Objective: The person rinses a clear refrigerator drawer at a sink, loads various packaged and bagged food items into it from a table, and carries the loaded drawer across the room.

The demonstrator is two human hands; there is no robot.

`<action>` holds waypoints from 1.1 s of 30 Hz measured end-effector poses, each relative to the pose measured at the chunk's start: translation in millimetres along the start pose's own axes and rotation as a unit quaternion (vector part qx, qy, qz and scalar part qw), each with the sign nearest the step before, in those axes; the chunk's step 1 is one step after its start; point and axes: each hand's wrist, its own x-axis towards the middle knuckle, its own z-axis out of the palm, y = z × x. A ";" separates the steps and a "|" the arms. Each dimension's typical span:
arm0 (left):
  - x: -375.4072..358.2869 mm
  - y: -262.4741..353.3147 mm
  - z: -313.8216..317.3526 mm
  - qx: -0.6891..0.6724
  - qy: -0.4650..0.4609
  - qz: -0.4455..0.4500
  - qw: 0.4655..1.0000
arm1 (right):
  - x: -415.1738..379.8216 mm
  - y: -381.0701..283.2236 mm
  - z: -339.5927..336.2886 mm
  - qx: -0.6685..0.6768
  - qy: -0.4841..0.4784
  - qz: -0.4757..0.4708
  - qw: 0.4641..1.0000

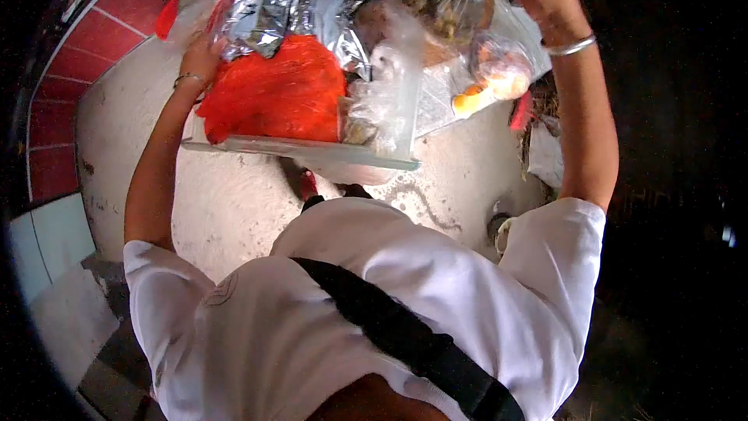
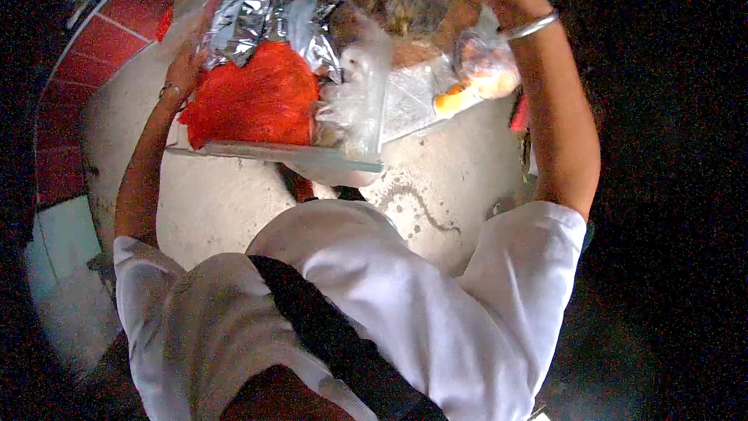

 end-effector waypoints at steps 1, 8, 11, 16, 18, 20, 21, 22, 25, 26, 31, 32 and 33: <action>2.4 26.9 -19.9 -0.040 -0.096 -0.104 0.989 | -3.8 -0.7 15.3 0.005 -0.005 0.009 1.000; -4.0 17.1 -17.0 -0.047 -0.006 -0.039 0.998 | 4.0 68.5 75.1 -0.180 -0.086 -0.069 0.977; -3.3 6.0 -13.0 -0.053 -0.033 -0.026 0.998 | 7.0 89.8 98.8 -0.379 -0.139 -0.070 0.912; -4.0 14.3 -21.2 -0.018 -0.085 -0.097 0.992 | -15.8 72.1 118.9 -0.453 -0.072 -0.226 0.859; -4.5 15.6 -24.8 -0.038 -0.086 -0.103 0.990 | -26.2 55.6 127.2 -0.470 -0.096 -0.281 0.831; -5.1 13.5 -21.6 -0.055 -0.063 -0.092 0.992 | -27.0 74.4 132.3 -0.463 -0.156 -0.333 0.807; -4.7 14.5 -22.5 -0.051 -0.072 -0.103 0.991 | -30.7 83.1 138.2 -0.479 -0.169 -0.353 0.786; -4.4 16.8 -23.5 -0.047 -0.081 -0.114 0.989 | -33.6 91.0 142.9 -0.495 -0.183 -0.373 0.764; -3.2 11.3 -15.3 -0.047 -0.062 -0.094 0.993 | -28.1 120.1 145.0 -0.551 -0.167 -0.355 0.736; -2.8 9.8 -13.0 -0.048 -0.049 -0.078 0.995 | -23.7 129.1 144.7 -0.568 -0.154 -0.353 0.727; -0.2 7.7 -14.2 -0.027 -0.046 -0.073 0.996 | -8.1 147.3 149.8 -0.556 -0.148 -0.273 0.771; 0.3 6.5 -16.3 -0.029 -0.043 -0.070 0.996 | -6.7 146.8 151.9 -0.557 -0.145 -0.267 0.773; -0.2 7.2 -17.3 -0.025 -0.040 -0.067 0.997 | -6.9 145.1 153.0 -0.561 -0.145 -0.258 0.773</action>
